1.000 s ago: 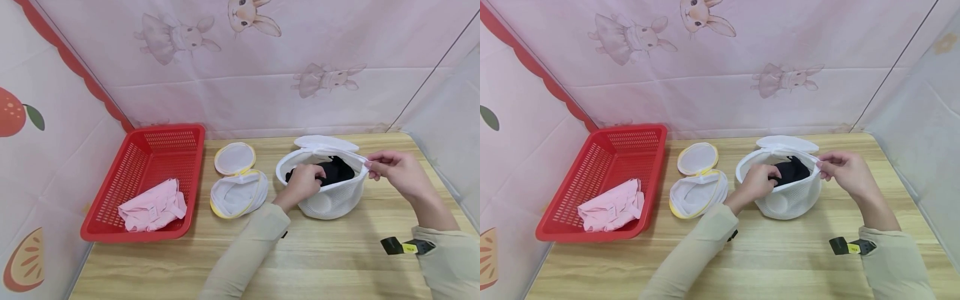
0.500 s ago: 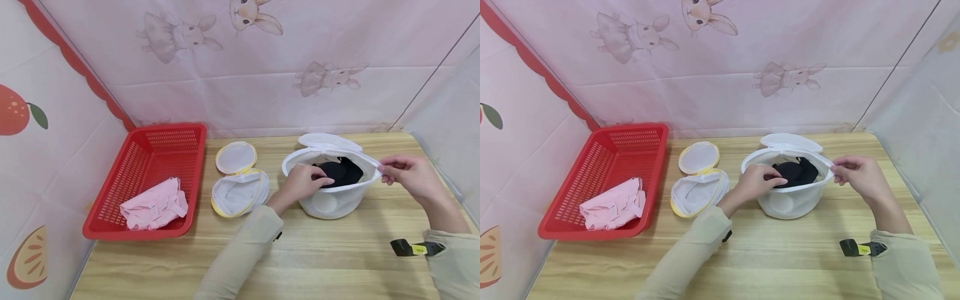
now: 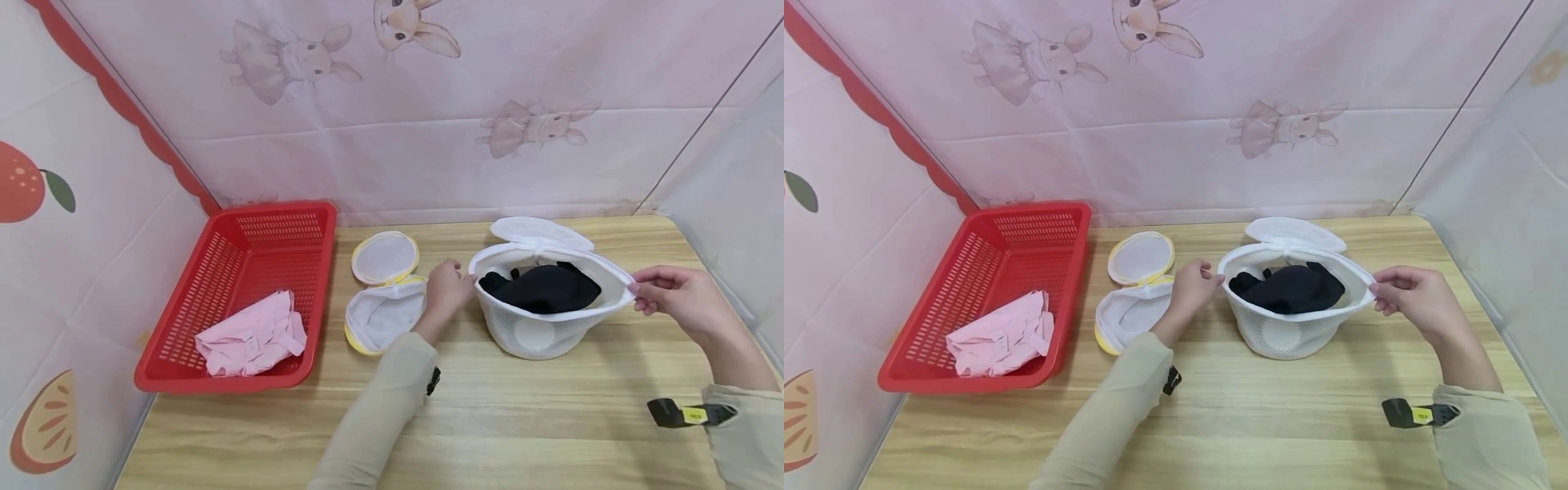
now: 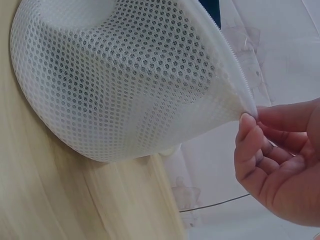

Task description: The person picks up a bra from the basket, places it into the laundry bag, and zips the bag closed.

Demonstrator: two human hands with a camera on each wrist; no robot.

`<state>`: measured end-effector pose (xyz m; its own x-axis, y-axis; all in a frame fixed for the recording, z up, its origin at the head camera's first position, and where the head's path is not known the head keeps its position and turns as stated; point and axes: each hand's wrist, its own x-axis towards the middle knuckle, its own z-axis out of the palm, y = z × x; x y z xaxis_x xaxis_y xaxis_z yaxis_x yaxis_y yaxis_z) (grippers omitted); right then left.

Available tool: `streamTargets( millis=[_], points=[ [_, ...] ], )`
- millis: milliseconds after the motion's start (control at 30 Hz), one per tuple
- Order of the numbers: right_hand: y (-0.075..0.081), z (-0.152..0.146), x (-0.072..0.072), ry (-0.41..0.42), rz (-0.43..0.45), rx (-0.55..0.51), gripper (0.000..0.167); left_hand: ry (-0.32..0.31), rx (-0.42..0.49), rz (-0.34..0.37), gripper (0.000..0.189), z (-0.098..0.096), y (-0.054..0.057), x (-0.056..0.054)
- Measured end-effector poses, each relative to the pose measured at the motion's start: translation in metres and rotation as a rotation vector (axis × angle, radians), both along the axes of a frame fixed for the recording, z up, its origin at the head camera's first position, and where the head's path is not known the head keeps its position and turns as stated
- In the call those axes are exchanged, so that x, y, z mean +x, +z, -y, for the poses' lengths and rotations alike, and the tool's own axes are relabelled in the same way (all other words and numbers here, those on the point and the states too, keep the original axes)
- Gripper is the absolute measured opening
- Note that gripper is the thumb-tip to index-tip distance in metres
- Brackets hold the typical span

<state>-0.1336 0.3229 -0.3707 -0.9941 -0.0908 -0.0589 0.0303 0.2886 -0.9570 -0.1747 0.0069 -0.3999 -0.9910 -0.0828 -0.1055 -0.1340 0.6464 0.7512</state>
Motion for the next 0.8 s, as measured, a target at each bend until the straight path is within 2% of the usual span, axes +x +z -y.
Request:
streamTargets(
  millis=[133, 200, 267, 400, 500, 633, 800],
  points=[
    [0.001, 0.001, 0.001, 0.002, 0.013, 0.021, 0.028, 0.042, 0.252, 0.109, 0.023, 0.000, -0.008, -0.004],
    [0.004, 0.002, 0.002, -0.003, 0.022, 0.045, 0.026, 0.051, 0.350, 0.130, 0.018, -0.001, -0.008, -0.004],
    [0.008, 0.004, 0.003, -0.005, 0.020, 0.082, 0.026, 0.050, 0.401, 0.133, 0.016, -0.002, -0.006, -0.004],
    [0.018, 0.008, 0.005, 0.002, -0.006, 0.178, 0.018, 0.015, 0.390, 0.117, 0.012, -0.004, 0.000, -0.002],
    [0.027, 0.014, 0.005, 0.058, -0.021, 0.263, 0.006, -0.015, 0.375, 0.099, 0.010, -0.006, 0.006, 0.000],
    [0.032, 0.024, 0.005, 0.181, 0.017, 0.318, 0.020, -0.046, 0.363, 0.082, 0.010, -0.008, 0.012, 0.003],
    [0.032, 0.032, 0.006, 0.315, 0.077, 0.327, 0.023, -0.068, 0.346, 0.070, 0.010, -0.010, 0.015, 0.005]
  ],
)
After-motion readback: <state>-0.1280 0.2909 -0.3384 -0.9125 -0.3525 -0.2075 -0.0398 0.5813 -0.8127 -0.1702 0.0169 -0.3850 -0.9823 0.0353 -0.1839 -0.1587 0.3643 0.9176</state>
